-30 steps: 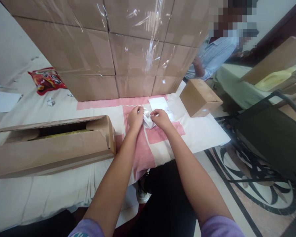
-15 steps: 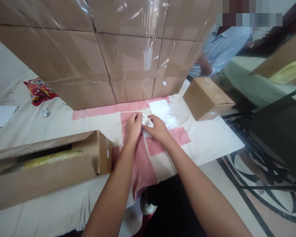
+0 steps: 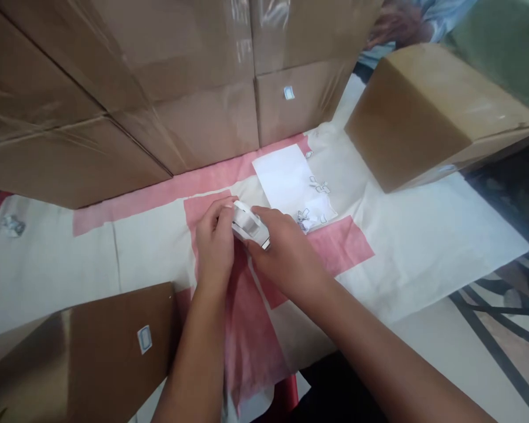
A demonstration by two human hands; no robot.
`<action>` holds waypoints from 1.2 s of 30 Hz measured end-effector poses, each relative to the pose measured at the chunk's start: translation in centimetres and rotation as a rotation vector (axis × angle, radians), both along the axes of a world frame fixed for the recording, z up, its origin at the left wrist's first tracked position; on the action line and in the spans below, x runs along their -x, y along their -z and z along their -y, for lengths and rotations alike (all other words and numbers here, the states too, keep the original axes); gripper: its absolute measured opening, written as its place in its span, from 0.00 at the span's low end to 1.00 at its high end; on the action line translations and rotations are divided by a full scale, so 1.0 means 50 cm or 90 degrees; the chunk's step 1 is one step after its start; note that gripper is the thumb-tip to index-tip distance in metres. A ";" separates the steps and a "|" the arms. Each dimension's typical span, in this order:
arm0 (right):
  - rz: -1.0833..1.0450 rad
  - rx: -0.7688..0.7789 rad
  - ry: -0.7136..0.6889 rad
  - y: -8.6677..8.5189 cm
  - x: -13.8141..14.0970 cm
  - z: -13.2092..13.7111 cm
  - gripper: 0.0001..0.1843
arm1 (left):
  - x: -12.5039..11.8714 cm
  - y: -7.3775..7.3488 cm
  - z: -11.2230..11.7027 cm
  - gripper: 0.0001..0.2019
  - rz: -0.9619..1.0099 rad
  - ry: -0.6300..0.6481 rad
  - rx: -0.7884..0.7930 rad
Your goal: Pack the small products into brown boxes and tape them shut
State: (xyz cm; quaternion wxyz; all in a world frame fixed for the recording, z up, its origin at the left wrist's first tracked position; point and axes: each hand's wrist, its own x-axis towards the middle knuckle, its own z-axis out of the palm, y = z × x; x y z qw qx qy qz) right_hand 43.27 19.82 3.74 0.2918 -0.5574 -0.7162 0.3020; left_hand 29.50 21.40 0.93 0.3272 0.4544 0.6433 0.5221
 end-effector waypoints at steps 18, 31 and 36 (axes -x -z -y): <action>-0.060 -0.039 0.038 0.004 -0.011 -0.005 0.04 | 0.003 0.012 0.019 0.11 -0.043 0.008 -0.020; -0.108 -0.055 -0.008 0.007 0.000 -0.019 0.05 | 0.042 0.020 0.032 0.10 -0.088 0.156 -0.233; -0.116 -0.067 -0.010 0.012 0.000 -0.021 0.04 | 0.039 0.021 0.030 0.05 -0.133 0.154 -0.266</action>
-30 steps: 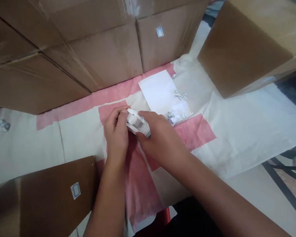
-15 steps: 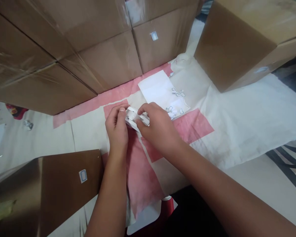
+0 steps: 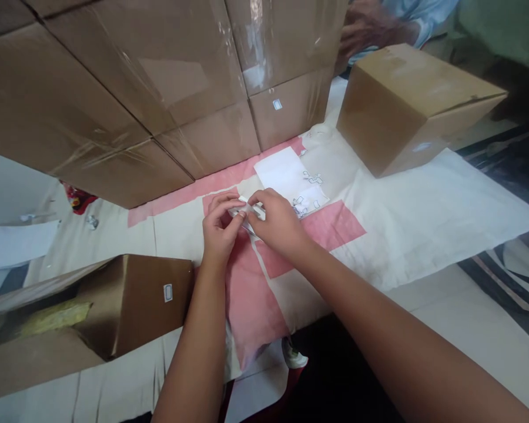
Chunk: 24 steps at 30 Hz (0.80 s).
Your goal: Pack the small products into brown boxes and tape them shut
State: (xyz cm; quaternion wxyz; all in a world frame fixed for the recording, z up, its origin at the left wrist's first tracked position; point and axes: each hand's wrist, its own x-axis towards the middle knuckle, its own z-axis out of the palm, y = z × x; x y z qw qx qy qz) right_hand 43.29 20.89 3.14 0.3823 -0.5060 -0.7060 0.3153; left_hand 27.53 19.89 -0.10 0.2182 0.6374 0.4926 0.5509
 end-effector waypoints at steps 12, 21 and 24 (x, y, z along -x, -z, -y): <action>0.024 0.001 -0.012 0.002 0.000 -0.002 0.04 | -0.002 -0.003 0.001 0.04 -0.005 -0.006 -0.048; 0.044 -0.048 -0.017 0.011 -0.001 -0.003 0.02 | -0.016 -0.009 0.000 0.05 0.010 -0.036 0.008; 0.048 -0.068 -0.016 0.014 0.004 -0.001 0.04 | -0.018 -0.009 -0.001 0.06 0.004 -0.053 0.009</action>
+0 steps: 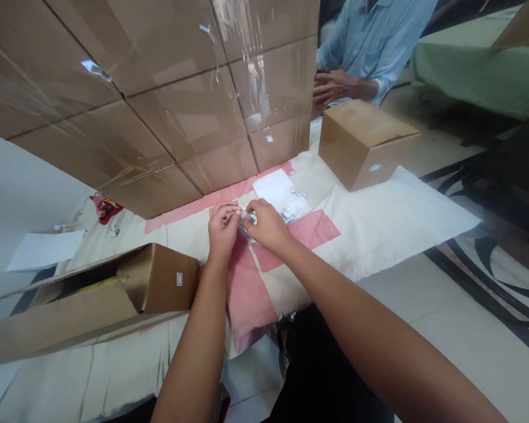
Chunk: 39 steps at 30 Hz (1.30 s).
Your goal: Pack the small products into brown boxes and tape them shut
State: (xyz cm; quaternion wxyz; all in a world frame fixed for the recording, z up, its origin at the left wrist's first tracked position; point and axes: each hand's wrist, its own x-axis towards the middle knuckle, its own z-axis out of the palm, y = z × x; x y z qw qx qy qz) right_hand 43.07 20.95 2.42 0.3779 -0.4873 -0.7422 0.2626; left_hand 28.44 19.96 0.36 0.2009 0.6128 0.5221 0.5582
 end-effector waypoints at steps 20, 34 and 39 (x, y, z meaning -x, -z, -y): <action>0.114 0.002 0.080 -0.023 0.033 0.015 0.11 | -0.009 -0.011 -0.009 0.13 0.059 -0.153 0.021; 0.096 -0.028 0.118 -0.013 0.059 0.005 0.08 | 0.010 0.010 -0.017 0.20 0.073 -0.183 0.019; 0.083 -0.025 0.135 -0.018 0.065 0.006 0.08 | 0.021 0.027 -0.023 0.21 0.073 -0.153 0.041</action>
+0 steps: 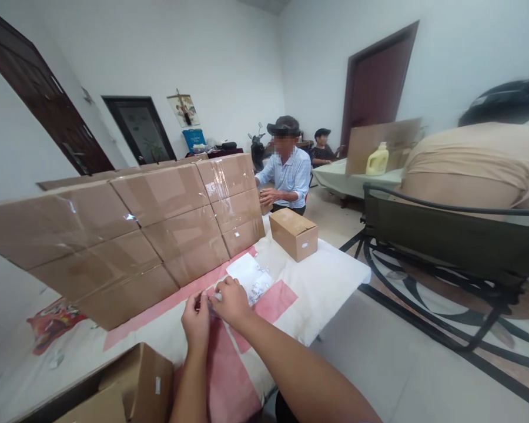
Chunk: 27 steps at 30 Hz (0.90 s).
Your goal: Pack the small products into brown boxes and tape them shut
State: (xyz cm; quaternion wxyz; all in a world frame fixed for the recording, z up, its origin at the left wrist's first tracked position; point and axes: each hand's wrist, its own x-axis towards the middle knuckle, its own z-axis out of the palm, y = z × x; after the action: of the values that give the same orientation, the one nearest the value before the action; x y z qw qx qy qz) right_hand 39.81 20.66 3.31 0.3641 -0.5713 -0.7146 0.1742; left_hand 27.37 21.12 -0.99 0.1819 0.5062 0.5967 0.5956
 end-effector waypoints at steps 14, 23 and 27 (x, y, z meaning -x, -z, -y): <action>0.132 -0.009 0.002 -0.018 -0.003 0.001 0.10 | 0.008 0.000 -0.020 0.24 0.021 0.120 -0.012; 0.149 -0.029 0.013 0.006 0.006 -0.010 0.13 | 0.003 0.005 -0.021 0.17 0.003 0.077 -0.024; 0.112 0.014 0.020 -0.005 -0.002 -0.002 0.16 | -0.004 0.006 -0.017 0.17 -0.013 0.055 -0.041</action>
State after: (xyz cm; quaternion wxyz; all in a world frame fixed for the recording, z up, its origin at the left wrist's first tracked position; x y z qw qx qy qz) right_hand 39.91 20.73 3.54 0.2964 -0.5994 -0.7330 0.1253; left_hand 27.59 21.99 -1.26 0.1848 0.5431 0.5565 0.6010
